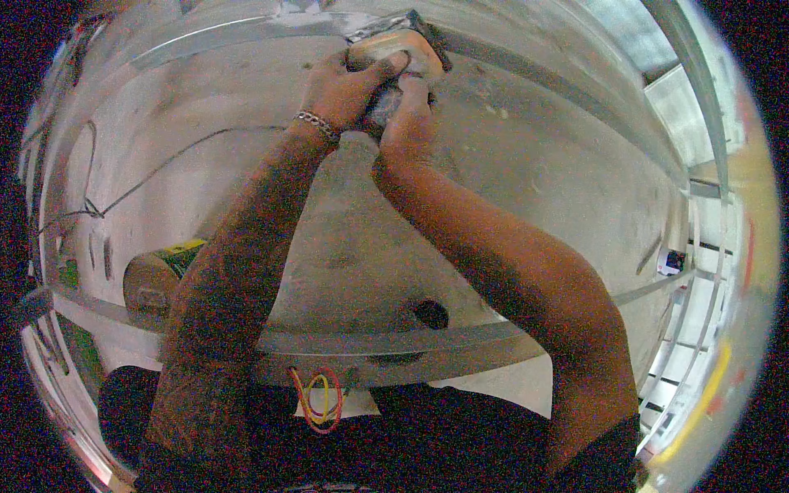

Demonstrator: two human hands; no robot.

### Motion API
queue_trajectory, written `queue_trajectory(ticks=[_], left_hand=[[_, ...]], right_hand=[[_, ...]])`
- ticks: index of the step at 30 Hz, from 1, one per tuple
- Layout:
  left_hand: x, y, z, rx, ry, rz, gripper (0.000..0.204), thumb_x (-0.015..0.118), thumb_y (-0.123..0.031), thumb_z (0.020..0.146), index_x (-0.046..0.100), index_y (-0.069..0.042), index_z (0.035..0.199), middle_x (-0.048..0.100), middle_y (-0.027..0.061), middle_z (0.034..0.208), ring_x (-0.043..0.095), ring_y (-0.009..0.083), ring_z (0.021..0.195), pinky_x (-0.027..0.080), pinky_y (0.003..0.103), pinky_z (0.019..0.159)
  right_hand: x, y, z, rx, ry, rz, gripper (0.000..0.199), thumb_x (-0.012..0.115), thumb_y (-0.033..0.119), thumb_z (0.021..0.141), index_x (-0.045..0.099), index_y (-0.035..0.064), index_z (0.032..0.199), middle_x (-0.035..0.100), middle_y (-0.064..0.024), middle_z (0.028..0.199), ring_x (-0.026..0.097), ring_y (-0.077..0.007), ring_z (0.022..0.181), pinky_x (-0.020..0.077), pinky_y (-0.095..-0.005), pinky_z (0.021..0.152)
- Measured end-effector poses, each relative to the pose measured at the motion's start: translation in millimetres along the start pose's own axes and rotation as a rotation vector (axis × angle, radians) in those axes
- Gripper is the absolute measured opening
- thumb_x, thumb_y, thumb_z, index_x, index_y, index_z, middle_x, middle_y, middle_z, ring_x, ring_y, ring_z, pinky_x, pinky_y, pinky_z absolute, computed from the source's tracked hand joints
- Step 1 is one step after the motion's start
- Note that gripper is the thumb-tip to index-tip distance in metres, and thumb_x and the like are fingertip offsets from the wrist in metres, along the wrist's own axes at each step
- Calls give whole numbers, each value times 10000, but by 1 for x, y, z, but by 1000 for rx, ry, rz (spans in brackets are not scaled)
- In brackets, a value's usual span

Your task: The person sands various sections and joints of a metal framework using an electric sander.

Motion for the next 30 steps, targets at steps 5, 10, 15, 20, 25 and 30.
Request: queue_trajectory(ticks=[5,10,15,20,25,30], left_hand=[[4,-4,0,7,-1,-93,649,857,-499,719,729,45,1049,749,212,997,742,297,913,575,374,815],[4,-6,2,23,-14,60,684,855,-549,697,734,36,1031,753,198,997,738,311,939,568,394,844],[9,-7,6,39,-27,37,679,852,-553,691,740,34,1012,753,201,978,738,309,941,568,397,841],[23,-10,-1,37,-19,62,690,847,-564,690,739,43,999,751,210,966,736,319,942,566,402,853],[34,3,6,21,11,100,689,854,-537,699,727,47,1042,744,217,1028,731,319,970,564,414,858],[37,-1,3,21,60,-9,679,858,-527,705,728,32,1067,745,209,1041,732,305,971,566,405,852]], right_hand=[[-2,3,7,-28,41,-14,393,490,413,987,570,108,1223,661,-71,1126,692,-206,971,605,-388,758],[-3,4,6,6,10,-3,400,490,416,985,558,111,1235,665,-70,1136,694,-211,970,603,-398,762],[0,16,4,-13,51,22,404,491,415,983,555,110,1239,671,-65,1139,700,-218,966,601,-393,756],[-13,17,2,23,61,-3,372,444,379,1001,572,105,1218,683,-68,1120,703,-218,982,605,-399,752],[-10,20,-4,31,149,32,391,429,387,1002,582,85,1196,692,-65,1095,708,-212,964,604,-380,721],[-24,12,15,21,63,29,397,441,408,994,584,94,1189,697,-58,1074,712,-209,937,600,-378,722]])
Point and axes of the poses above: each hand's wrist, its own z-axis towards the middle knuckle, its own x-axis out of the palm, y = z × x, the point moved 8 cm from there along z, towards the middle knuckle
